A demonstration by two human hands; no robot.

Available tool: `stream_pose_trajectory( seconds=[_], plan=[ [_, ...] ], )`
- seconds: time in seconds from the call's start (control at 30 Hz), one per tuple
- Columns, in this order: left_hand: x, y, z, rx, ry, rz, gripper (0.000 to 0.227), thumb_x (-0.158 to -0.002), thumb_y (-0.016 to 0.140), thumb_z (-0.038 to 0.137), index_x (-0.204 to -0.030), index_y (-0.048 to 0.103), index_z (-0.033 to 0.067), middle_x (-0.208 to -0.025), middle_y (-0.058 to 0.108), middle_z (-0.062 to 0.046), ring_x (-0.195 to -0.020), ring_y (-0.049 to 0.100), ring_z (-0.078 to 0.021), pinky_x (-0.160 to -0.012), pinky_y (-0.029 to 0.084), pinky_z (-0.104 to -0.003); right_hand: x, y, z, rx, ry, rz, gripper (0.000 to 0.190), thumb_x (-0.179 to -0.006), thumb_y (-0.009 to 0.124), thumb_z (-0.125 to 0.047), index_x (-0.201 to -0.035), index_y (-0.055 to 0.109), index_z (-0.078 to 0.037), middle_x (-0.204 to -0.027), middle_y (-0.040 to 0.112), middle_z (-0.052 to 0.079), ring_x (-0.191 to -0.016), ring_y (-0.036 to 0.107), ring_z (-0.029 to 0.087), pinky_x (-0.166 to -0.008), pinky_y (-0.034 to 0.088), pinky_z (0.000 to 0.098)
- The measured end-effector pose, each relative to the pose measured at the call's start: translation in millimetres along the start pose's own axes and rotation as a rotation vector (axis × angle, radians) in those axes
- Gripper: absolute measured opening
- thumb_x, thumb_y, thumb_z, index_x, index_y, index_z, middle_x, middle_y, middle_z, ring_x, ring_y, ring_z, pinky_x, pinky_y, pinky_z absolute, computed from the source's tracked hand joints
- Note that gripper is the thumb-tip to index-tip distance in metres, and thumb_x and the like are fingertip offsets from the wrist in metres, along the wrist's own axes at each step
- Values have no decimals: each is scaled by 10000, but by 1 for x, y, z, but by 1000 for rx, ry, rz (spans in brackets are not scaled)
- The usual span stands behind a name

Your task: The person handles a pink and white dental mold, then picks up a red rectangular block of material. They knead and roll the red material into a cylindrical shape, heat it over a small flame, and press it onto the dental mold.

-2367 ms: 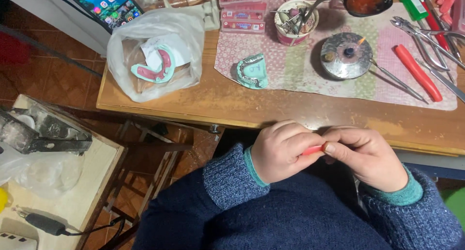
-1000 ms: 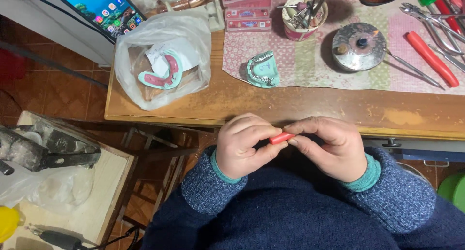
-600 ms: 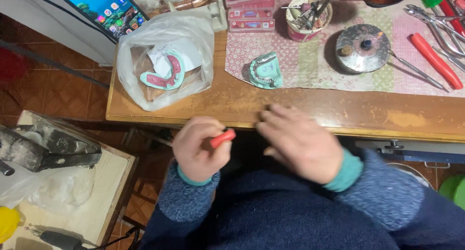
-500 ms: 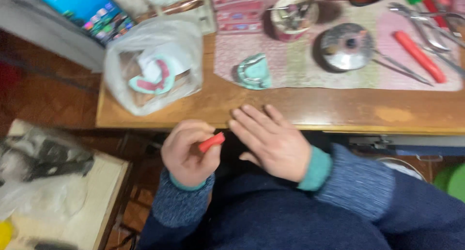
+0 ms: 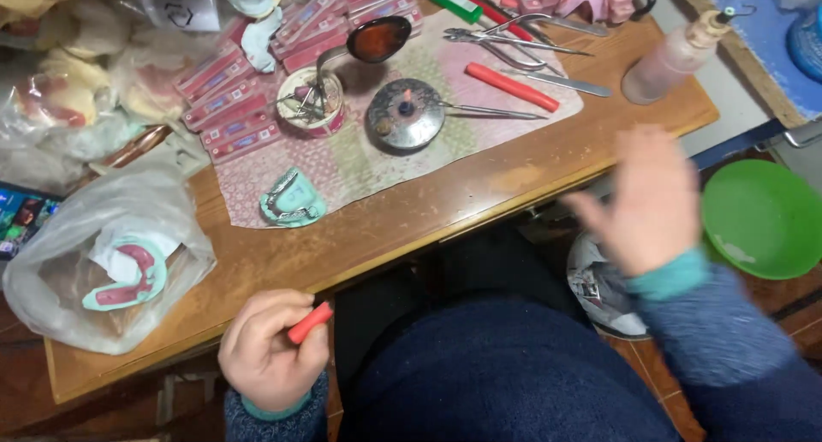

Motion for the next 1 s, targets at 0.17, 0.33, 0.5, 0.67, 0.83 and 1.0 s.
stream_pose_trajectory(
  seconds=[0.17, 0.33, 0.5, 0.67, 0.83, 1.0],
  plan=[
    [-19, 20, 7, -39, -31, -78, 206, -791, 773, 7, -946, 639, 16, -977, 711, -127, -869, 715, -229, -800, 579, -323, 49, 28, 117, 568, 501, -609, 684, -1027, 516, -619, -853, 826, -34, -774, 775, 184, -743, 744, 309, -1163, 369, 550],
    [-37, 46, 19, -31, 1, -201, 213, -807, 854, 106, -977, 737, 53, -945, 721, -84, -838, 722, -215, -751, 579, -322, 41, 25, 62, -150, 57, 119, 180, -1049, 769, -196, -1125, 717, -41, -1096, 726, 142, -976, 692, 298, -913, 572, 363],
    [-49, 64, 37, -79, 77, -249, 247, -802, 876, 173, -1003, 768, 77, -930, 714, -65, -831, 707, -227, -745, 571, -340, -21, -43, -108, -622, -630, 54, 383, -750, 795, -130, -1103, 710, -7, -1037, 721, 158, -967, 689, 324, -823, 569, 421],
    [-56, 55, 35, -78, 71, -220, 244, -818, 870, 178, -1019, 771, 81, -906, 693, -56, -821, 689, -221, -735, 563, -342, -44, -37, -146, -828, -789, -41, 312, -787, 840, -89, -1074, 730, -30, -962, 741, 92, -892, 721, 249, -769, 582, 358],
    [-65, 50, 21, -95, 55, -151, 270, -826, 878, 199, -1042, 768, 80, -964, 695, -60, -891, 696, -222, -804, 564, -356, -70, -28, -156, -827, -730, -78, 282, -788, 824, -105, -1047, 722, -55, -989, 741, 95, -892, 701, 264, -780, 561, 370],
    [-82, 28, -8, -310, 24, -64, 579, -790, 899, 305, -1257, 655, 66, -1202, 672, -137, -1119, 635, -302, -990, 504, -434, -114, 8, -125, -719, -547, 85, 179, -880, 844, -100, -1036, 764, -61, -965, 716, 82, -928, 646, 256, -865, 508, 368]
  ],
)
Point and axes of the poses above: each hand's wrist, its own x-axis away from the middle knuckle, its own y-axis out of the palm, z = x × y, the point moved 3 cm from there along -x, towards the middle knuckle
